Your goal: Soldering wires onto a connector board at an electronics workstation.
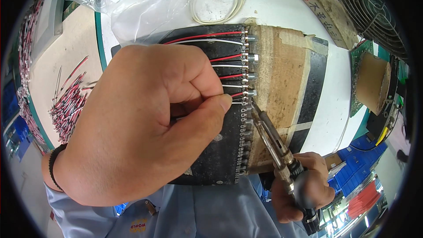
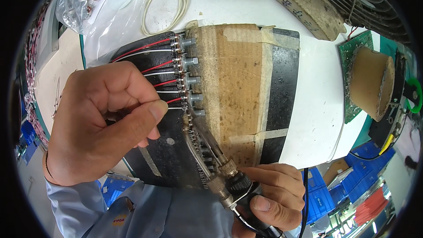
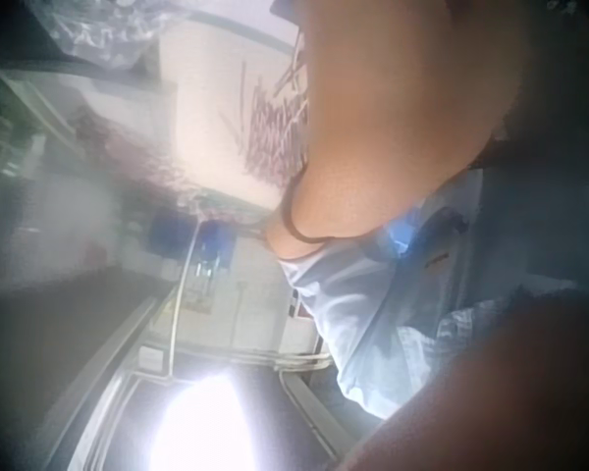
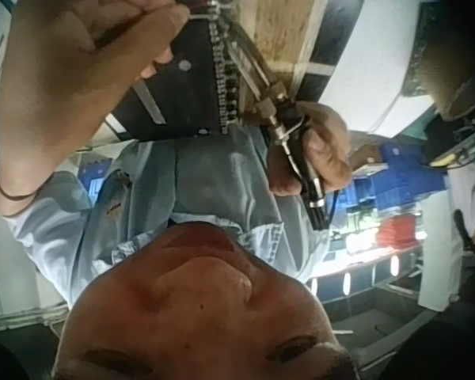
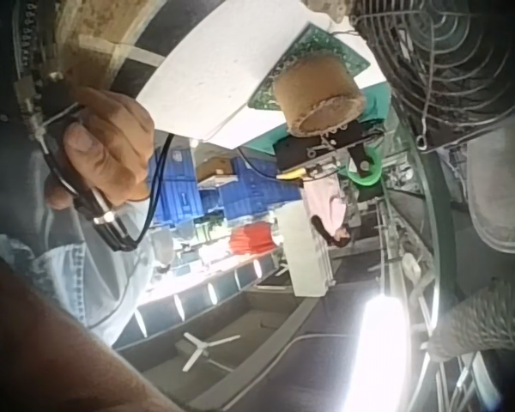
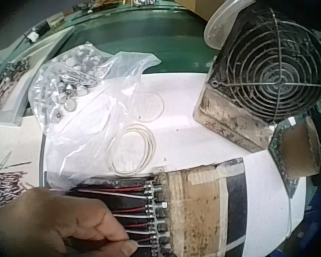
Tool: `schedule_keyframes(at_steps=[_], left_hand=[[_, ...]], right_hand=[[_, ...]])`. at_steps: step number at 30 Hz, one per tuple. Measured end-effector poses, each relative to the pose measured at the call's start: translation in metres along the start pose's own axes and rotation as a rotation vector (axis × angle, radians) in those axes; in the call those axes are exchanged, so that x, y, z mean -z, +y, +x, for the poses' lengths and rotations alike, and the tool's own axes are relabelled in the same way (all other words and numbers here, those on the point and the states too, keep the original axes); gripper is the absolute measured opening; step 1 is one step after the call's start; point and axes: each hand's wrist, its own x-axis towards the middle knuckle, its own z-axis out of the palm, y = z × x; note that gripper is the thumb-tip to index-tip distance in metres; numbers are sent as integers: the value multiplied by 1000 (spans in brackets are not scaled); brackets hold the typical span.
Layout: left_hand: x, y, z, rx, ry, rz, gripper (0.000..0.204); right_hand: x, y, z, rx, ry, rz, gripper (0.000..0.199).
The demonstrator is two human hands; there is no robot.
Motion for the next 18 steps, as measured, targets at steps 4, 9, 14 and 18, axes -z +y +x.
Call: schedule_keyframes(at_steps=[4, 9, 14, 18], left_hand=[[0, 2, -1, 37, 3, -15, 9], [-1, 4, -1, 56, 11, -31, 9], [-2, 3, -1, 14, 4, 3, 8], [-1, 2, -1, 23, 8, 4, 7]], right_hand=[[2, 0, 0, 28, -14, -16, 52], [0, 2, 1, 49, -14, -4, 53], [2, 4, 4, 77, -46, 9, 55], [3, 6, 4, 87, -70, 20, 54]])
